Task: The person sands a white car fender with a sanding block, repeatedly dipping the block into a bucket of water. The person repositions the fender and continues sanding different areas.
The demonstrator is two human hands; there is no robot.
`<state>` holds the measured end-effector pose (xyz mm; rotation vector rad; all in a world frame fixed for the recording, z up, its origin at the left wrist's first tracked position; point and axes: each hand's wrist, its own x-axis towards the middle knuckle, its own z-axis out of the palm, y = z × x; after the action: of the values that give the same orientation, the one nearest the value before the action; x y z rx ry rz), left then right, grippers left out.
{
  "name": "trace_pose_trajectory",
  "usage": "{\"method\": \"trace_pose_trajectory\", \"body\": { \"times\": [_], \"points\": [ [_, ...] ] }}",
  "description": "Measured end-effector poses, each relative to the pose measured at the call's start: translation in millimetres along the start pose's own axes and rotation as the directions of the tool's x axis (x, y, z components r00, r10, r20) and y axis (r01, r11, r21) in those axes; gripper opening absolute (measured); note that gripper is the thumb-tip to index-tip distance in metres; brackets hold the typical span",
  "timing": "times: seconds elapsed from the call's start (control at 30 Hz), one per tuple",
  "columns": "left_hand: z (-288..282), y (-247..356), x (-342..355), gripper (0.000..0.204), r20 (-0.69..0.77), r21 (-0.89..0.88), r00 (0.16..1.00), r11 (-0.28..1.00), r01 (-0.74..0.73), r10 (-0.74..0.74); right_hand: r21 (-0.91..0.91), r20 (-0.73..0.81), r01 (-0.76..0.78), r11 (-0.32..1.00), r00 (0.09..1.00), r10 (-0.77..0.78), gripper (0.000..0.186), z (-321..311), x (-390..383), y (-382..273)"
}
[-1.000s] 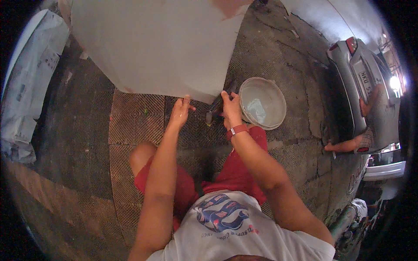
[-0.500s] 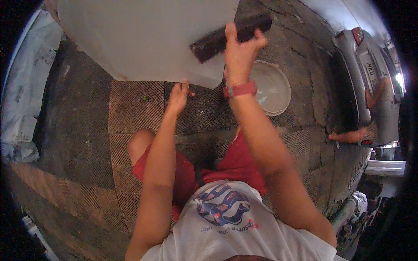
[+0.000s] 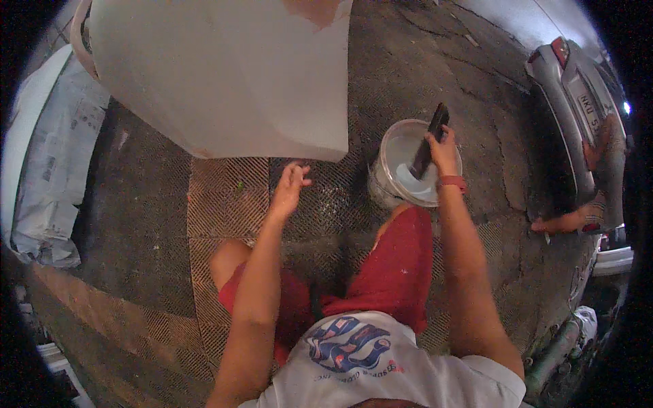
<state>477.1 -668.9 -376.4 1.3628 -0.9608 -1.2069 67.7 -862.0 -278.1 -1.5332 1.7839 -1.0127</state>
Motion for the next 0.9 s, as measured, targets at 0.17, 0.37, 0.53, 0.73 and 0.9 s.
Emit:
{"method": "trace_pose_trajectory", "body": {
  "times": [0.17,0.37,0.53,0.73,0.9],
  "points": [
    [8.9,15.5,-45.9,0.061,0.108,0.527,0.994,0.848,-0.046,-0.013,-0.744,0.486,0.388,0.544,0.873,0.041,0.065,-17.7,32.8,90.6],
    [8.7,15.8,-88.3,0.055,0.204,0.787,0.979,0.593,-0.171,0.011,-0.677,0.704,0.623,0.392,0.703,0.098,0.054,25.3,1.7,97.2],
    [10.0,14.5,-103.9,0.048,0.17,0.808,0.985,0.569,-0.151,0.02,-0.656,0.674,0.461,0.597,0.714,0.189,0.059,64.5,20.6,181.2],
    [4.0,28.3,-123.2,0.043,0.315,0.853,0.921,0.356,-0.381,0.231,-0.556,0.83,0.715,0.424,0.496,0.253,0.06,50.9,-8.4,96.8],
    [32.5,157.1,-93.8,0.042,0.488,0.833,0.758,0.028,-0.553,0.433,-0.588,0.75,0.687,0.427,0.661,-0.028,0.066,-24.7,5.4,54.7]
  ]
}}
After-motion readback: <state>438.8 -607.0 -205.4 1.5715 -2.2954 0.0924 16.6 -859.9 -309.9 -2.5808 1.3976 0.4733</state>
